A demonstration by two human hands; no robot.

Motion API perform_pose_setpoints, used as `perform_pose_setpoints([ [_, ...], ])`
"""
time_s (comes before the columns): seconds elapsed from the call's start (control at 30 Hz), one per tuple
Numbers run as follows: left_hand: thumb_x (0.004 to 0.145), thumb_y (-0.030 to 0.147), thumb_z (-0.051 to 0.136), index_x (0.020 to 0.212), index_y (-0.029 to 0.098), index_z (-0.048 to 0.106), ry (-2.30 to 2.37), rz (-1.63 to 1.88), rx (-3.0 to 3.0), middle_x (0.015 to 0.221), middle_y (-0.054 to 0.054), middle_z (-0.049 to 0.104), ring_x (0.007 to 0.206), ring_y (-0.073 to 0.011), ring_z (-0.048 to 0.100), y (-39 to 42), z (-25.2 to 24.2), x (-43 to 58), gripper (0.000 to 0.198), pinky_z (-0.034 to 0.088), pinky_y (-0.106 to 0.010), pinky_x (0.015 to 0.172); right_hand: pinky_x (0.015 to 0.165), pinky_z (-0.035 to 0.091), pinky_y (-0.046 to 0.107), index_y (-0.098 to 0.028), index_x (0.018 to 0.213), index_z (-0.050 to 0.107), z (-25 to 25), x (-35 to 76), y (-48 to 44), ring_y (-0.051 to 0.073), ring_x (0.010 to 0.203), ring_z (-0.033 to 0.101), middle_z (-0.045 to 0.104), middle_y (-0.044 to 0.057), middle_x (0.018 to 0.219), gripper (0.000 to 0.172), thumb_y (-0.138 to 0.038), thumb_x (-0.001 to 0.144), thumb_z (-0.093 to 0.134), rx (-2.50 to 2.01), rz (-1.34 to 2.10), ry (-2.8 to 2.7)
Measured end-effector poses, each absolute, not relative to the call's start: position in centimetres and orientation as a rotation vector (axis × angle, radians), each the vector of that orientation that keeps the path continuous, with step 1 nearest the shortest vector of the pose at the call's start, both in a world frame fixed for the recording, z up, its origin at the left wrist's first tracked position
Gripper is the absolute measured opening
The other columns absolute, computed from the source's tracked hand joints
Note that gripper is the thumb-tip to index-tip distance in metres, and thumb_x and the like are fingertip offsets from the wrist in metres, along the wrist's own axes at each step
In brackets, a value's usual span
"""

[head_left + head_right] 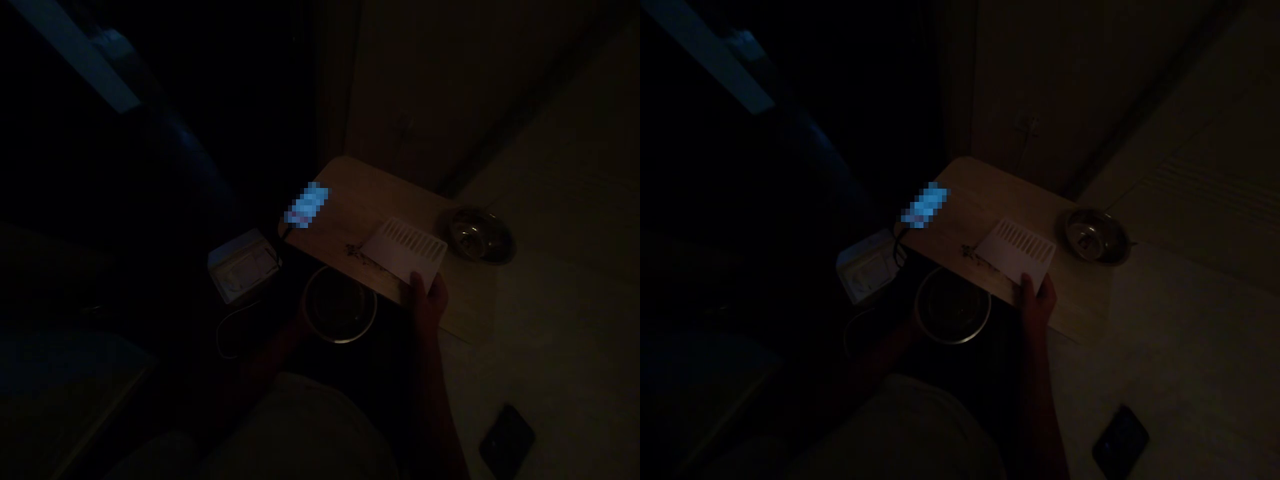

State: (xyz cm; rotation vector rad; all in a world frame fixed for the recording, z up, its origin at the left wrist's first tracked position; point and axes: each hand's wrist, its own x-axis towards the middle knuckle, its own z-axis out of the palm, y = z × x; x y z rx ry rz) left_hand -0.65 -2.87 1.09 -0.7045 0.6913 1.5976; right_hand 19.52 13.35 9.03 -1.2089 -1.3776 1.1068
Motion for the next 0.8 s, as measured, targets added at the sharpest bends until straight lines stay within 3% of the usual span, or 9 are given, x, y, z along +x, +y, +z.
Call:
perform_pose_setpoints([
  [0.2,0.109,0.045,0.052,0.141,0.011,0.061,0.712,1.597,-0.714,0.133,-0.016,0.065,0.118,-0.0242,0.065,-3.10,1.08,-0.61,0.048,0.055,-0.046,0.103,0.075,0.054,0.035,-0.018,0.097,0.073,9.50,19.48,13.42,0.024,0.087,0.067,0.076,0.008,0.093,0.036,-0.052,0.085,0.076,-1.201,1.053,-1.470],
  [0.5,0.108,0.043,0.056,0.129,0.011,0.066,0.738,1.601,-0.718,0.124,-0.013,0.067,0.112,-0.0215,0.065,-2.87,0.98,-0.53,0.040,0.055,-0.044,0.102,0.080,0.057,0.038,-0.018,0.104,0.075,9.62,19.50,13.35,0.026,0.091,0.070,0.078,0.010,0.101,0.042,-0.052,0.081,0.080,-1.204,1.163,-1.429],
  [0.8,0.109,0.048,0.051,0.142,0.012,0.061,0.713,1.571,-0.706,0.131,-0.017,0.065,0.114,-0.0230,0.066,-2.88,0.26,-0.70,0.050,0.056,-0.044,0.100,0.075,0.055,0.036,-0.018,0.101,0.076,9.62,19.70,13.38,0.025,0.087,0.069,0.079,0.008,0.097,0.039,-0.052,0.082,0.079,-1.186,1.140,-1.490],
])
